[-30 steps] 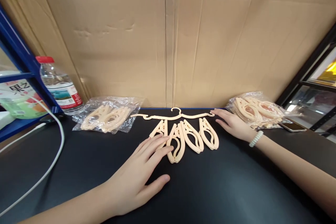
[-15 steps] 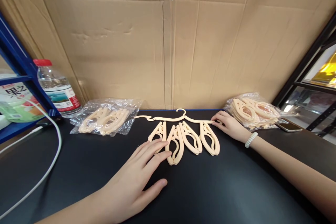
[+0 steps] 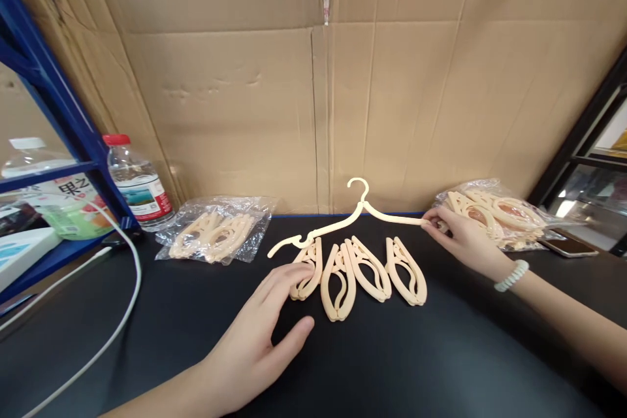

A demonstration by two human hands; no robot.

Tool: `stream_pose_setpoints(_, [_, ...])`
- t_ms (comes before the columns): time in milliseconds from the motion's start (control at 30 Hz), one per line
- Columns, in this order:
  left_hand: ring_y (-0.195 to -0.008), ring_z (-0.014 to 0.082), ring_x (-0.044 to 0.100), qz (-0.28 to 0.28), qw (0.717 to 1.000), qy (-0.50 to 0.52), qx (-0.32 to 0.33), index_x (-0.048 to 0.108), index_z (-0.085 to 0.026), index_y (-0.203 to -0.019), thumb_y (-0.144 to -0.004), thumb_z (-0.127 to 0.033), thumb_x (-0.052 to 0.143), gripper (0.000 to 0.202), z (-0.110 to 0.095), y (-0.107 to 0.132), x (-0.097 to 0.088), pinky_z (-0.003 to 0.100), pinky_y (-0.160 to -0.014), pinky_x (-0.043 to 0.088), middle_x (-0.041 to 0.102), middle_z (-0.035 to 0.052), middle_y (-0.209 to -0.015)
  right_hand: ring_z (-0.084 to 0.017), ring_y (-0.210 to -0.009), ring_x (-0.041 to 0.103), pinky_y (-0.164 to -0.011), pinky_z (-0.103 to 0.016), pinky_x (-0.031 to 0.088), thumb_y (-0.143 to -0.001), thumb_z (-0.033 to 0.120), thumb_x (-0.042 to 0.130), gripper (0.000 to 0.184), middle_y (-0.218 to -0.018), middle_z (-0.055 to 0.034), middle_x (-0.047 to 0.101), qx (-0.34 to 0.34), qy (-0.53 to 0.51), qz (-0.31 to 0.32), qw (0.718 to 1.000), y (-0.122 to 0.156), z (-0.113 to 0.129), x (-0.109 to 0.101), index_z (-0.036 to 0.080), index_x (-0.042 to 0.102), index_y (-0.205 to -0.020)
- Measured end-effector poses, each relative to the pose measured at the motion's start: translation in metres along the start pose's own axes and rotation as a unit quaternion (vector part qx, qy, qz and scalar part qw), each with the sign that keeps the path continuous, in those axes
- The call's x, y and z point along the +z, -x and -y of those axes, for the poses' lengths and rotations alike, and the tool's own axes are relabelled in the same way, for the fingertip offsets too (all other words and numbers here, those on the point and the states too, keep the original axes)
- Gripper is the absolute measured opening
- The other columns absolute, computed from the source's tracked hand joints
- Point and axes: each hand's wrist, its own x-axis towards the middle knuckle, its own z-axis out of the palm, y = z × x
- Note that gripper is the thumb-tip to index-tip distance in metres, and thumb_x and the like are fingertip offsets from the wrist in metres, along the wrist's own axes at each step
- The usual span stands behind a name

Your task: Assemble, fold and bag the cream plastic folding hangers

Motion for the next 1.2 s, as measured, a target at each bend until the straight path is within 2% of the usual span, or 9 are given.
stream_pose_setpoints(200, [-0.127, 0.0257, 0.05, -0.064, 0.98, 0.129, -0.137, 0.035, -0.029, -0.135, -0.094, -0.034, 0.048, 0.043, 0.013, -0.007, -0.001, 0.05, -0.108, 0.042, 0.046, 0.0098, -0.14, -0.024, -0.08, 0.062, -0.068, -0.035, 0.047, -0.097, 0.05, 0.047, 0.03, -0.089, -0.0075, 0.066, 0.0, -0.007, -0.085, 0.996, 0.006, 0.013, -0.025, 0.022, 0.055, -0.096])
stream_pose_setpoints(333, [-0.119, 0.0236, 0.056, -0.103, 0.959, 0.201, -0.173, 0.02, -0.029, -0.144, -0.093, -0.038, 0.049, 0.059, 0.013, -0.009, 0.0, 0.046, -0.105, 0.047, 0.04, 0.0112, -0.145, -0.024, -0.08, 0.061, -0.07, -0.037, 0.047, -0.098, 0.05, 0.047, 0.029, -0.09, -0.0061, 0.065, -0.038, 0.008, -0.077, 0.996, 0.008, 0.022, -0.03, 0.023, 0.056, -0.098])
stream_pose_setpoints(467, [-0.1, 0.0188, 0.064, -0.091, 0.956, 0.225, -0.165, 0.018, -0.031, -0.148, -0.094, -0.038, 0.05, 0.063, 0.012, -0.007, 0.001, 0.04, -0.094, 0.054, 0.043, 0.0105, -0.144, -0.023, -0.076, 0.061, -0.066, -0.035, 0.048, -0.099, 0.046, 0.046, 0.026, -0.086, -0.0049, 0.064, -0.092, 0.018, -0.038, 0.995, 0.012, 0.034, -0.024, 0.023, 0.057, -0.096])
stream_pose_setpoints(567, [-0.084, 0.0162, 0.065, -0.066, 0.971, 0.182, -0.139, 0.025, -0.032, -0.147, -0.093, -0.037, 0.052, 0.06, 0.013, -0.006, 0.001, 0.037, -0.085, 0.057, 0.056, 0.0081, -0.132, -0.022, -0.076, 0.06, -0.066, -0.035, 0.049, -0.1, 0.041, 0.044, 0.024, -0.085, -0.0045, 0.063, -0.122, 0.01, -0.003, 0.993, 0.016, 0.046, -0.016, 0.022, 0.057, -0.097])
stream_pose_setpoints(767, [-0.113, 0.0241, 0.063, -0.079, 0.989, 0.076, -0.096, 0.058, -0.03, -0.128, -0.091, -0.035, 0.055, 0.037, 0.013, -0.009, -0.002, 0.036, -0.097, 0.051, 0.066, 0.0029, -0.125, -0.021, -0.074, 0.057, -0.065, -0.035, 0.045, -0.102, 0.035, 0.043, 0.019, -0.088, -0.0049, 0.061, -0.14, 0.043, -0.019, 0.989, 0.022, 0.062, -0.009, 0.02, 0.055, -0.101])
stream_pose_setpoints(933, [-0.092, 0.0226, 0.07, -0.093, 0.983, 0.095, -0.13, 0.061, -0.025, -0.124, -0.091, -0.042, 0.053, 0.037, 0.009, -0.011, -0.006, 0.036, -0.088, 0.056, 0.073, 0.0039, -0.099, -0.023, -0.08, 0.058, -0.069, -0.037, 0.045, -0.102, 0.029, 0.041, 0.02, -0.092, -0.0071, 0.062, -0.207, 0.105, -0.015, 0.973, 0.02, 0.065, -0.01, 0.019, 0.056, -0.11])
stream_pose_setpoints(1067, [-0.091, 0.0239, 0.069, -0.091, 0.984, 0.099, -0.118, 0.061, -0.027, -0.121, -0.092, -0.044, 0.053, 0.035, 0.011, -0.01, -0.007, 0.036, -0.085, 0.057, 0.072, 0.0033, -0.091, -0.032, -0.101, 0.057, -0.087, -0.05, 0.041, -0.098, 0.015, 0.041, 0.025, -0.106, -0.0109, 0.063, -0.249, 0.217, -0.085, 0.94, 0.02, 0.067, -0.014, 0.022, 0.063, -0.109])
stream_pose_setpoints(1133, [-0.089, 0.0235, 0.069, -0.086, 0.985, 0.098, -0.112, 0.061, -0.028, -0.12, -0.092, -0.043, 0.053, 0.033, 0.012, -0.009, -0.007, 0.035, -0.083, 0.057, 0.07, 0.0024, -0.086, -0.034, -0.101, 0.056, -0.085, -0.053, 0.042, -0.095, 0.008, 0.04, 0.032, -0.11, -0.0137, 0.061, -0.251, 0.262, -0.124, 0.923, 0.022, 0.069, -0.015, 0.021, 0.064, -0.111])
stream_pose_setpoints(1200, [-0.085, 0.0223, 0.069, -0.085, 0.986, 0.097, -0.109, 0.061, -0.029, -0.119, -0.092, -0.043, 0.053, 0.031, 0.012, -0.008, -0.006, 0.033, -0.08, 0.058, 0.07, 0.0017, -0.085, -0.03, -0.087, 0.058, -0.073, -0.047, 0.046, -0.091, 0.002, 0.038, 0.037, -0.106, -0.0162, 0.059, -0.246, 0.283, -0.145, 0.916, 0.025, 0.071, -0.016, 0.018, 0.062, -0.116])
